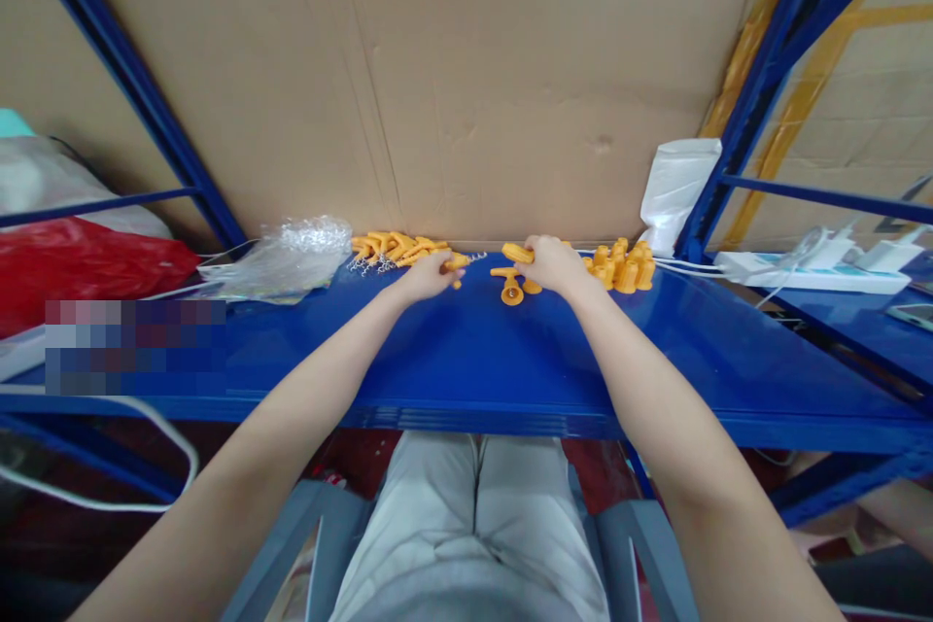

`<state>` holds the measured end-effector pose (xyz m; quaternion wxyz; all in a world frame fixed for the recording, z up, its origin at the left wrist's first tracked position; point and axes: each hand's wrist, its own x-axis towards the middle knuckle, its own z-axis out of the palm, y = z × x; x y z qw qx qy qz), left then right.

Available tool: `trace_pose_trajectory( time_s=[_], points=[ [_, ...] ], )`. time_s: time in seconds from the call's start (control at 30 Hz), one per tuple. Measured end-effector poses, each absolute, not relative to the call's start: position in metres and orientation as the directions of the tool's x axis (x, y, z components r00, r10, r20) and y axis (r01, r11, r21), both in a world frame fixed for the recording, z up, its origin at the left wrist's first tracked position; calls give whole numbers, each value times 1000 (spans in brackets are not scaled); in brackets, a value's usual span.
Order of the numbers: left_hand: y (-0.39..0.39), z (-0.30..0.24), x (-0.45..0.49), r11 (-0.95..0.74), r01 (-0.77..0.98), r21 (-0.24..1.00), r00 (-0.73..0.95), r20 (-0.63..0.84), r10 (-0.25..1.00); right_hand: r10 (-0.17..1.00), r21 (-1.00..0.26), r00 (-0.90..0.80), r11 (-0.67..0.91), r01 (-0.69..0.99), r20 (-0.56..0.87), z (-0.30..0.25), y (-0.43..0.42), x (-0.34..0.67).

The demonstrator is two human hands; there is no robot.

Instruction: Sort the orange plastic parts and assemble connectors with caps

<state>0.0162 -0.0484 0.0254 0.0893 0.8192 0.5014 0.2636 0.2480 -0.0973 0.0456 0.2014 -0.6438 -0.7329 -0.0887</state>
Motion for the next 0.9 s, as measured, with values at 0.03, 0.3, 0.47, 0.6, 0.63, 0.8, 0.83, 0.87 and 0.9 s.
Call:
trace_pose_trajectory(
  time_s=[0.03, 0.3, 0.47, 0.6, 0.63, 0.8, 0.83, 0.87, 0.9],
  points=[
    [-50, 22, 13, -455, 803, 384, 368, 280, 886, 904, -127, -94, 160, 979, 417, 45, -97, 248],
    [-55, 18, 16, -385, 866, 317, 342, 185, 921, 875, -93, -200, 266, 959, 440, 38, -91, 247],
    [-53, 11, 24, -429, 839, 334, 363, 243, 899, 867, -76, -279, 338, 938, 414, 36, -89, 245],
    [-49, 7, 24, -418, 836, 356, 347, 248, 905, 856, -75, -303, 365, 928, 419, 35, -87, 247],
    [-47, 6, 24, -412, 843, 347, 335, 262, 905, 853, -72, -306, 368, 927, 423, 34, -86, 247],
    [-44, 4, 23, -387, 866, 316, 289, 314, 904, 855, -57, -306, 361, 931, 418, 34, -85, 251],
    [-44, 4, 22, -384, 867, 319, 283, 318, 905, 859, -55, -306, 358, 932, 410, 34, -85, 251],
    [-44, 4, 22, -378, 867, 324, 275, 321, 906, 863, -52, -307, 357, 933, 401, 35, -85, 251],
    [-44, 4, 21, -370, 869, 328, 265, 322, 909, 866, -48, -308, 354, 934, 395, 35, -86, 252]
  ],
)
